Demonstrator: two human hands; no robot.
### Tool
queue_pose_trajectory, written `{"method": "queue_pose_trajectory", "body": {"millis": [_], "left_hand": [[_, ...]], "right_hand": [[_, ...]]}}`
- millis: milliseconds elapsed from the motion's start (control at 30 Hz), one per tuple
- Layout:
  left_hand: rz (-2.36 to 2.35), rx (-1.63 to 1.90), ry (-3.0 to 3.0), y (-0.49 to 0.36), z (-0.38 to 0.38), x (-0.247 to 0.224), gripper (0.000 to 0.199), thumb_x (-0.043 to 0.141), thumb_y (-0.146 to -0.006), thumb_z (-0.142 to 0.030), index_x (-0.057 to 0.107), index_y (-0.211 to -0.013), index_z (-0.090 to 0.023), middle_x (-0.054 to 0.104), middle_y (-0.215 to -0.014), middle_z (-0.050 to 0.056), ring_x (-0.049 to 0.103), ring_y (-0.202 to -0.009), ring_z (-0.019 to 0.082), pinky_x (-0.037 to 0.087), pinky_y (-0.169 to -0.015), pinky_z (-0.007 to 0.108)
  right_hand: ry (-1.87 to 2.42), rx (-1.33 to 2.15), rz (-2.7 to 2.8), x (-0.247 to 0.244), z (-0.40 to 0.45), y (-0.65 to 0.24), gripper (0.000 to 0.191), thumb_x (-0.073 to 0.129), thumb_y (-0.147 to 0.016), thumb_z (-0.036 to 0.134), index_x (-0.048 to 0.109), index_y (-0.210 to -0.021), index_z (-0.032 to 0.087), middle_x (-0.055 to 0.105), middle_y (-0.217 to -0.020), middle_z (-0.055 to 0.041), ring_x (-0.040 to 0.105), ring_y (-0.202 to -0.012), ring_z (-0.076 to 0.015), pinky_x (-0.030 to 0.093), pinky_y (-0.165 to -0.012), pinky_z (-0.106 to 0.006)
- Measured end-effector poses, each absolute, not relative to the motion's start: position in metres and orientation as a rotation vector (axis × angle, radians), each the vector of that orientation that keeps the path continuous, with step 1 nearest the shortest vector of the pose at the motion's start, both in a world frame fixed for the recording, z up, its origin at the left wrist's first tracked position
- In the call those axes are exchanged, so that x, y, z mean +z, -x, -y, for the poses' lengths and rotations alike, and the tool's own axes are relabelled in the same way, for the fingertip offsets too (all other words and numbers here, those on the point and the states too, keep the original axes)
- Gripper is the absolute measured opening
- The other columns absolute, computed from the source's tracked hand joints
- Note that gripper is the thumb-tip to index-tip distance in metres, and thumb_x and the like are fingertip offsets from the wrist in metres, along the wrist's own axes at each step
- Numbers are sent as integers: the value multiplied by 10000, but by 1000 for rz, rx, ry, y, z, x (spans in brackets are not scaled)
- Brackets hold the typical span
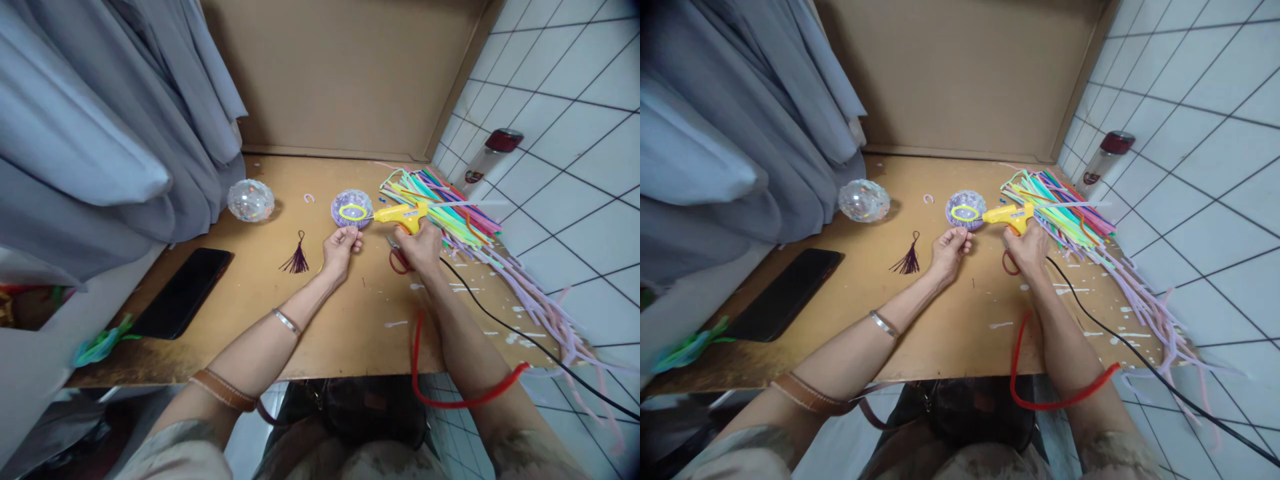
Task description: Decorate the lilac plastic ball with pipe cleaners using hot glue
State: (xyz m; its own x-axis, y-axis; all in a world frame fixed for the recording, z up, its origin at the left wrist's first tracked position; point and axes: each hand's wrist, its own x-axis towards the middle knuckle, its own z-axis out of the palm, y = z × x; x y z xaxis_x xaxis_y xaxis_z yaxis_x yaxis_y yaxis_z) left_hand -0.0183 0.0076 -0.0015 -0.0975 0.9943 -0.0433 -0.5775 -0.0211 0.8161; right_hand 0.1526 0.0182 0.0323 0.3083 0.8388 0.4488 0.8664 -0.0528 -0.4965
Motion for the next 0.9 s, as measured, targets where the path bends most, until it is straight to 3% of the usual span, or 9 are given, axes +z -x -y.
{"method": "queue_pose_trajectory", "body": {"millis": [267, 433, 600, 900], "left_hand": [[-836, 1530, -687, 18, -7, -2, 270, 836, -744, -312, 618, -721, -153, 666, -674, -11, 536, -540, 52, 428, -552, 192], [-880, 1557, -711, 17, -8, -3, 255, 824, -758, -287, 610, -713, -156, 651, -657, -18, 527, -542, 54, 427, -572, 196], [-888, 1571, -717, 16, -10, -5, 232, 811, -766, -255, 612, -705, -150, 644, -659, -15, 530, -560, 57, 435, -605, 208], [-901, 1565, -740, 17, -9, -5, 201, 775, -791, -214, 612, -691, -152, 637, -653, -16, 529, -565, 60, 438, -609, 209]], "right_hand": [[2065, -52, 1263, 24, -32, -188, 567, 605, -772, 546, 685, -1102, 91, 718, -1075, -243, 646, -993, -390, 481, -845, -481], [2161, -5, 1191, 23, -36, -202, 563, 642, -791, 524, 673, -1162, 102, 702, -1116, -241, 632, -1042, -395, 461, -881, -494], [2265, -69, 1234, 20, -37, -206, 491, 609, -850, 530, 699, -1080, 105, 695, -1055, -223, 625, -1044, -378, 426, -932, -529], [2339, -149, 1175, 11, -38, -206, 509, 682, -794, 458, 628, -1138, 87, 600, -1247, -241, 513, -1207, -407, 354, -1000, -554]]}}
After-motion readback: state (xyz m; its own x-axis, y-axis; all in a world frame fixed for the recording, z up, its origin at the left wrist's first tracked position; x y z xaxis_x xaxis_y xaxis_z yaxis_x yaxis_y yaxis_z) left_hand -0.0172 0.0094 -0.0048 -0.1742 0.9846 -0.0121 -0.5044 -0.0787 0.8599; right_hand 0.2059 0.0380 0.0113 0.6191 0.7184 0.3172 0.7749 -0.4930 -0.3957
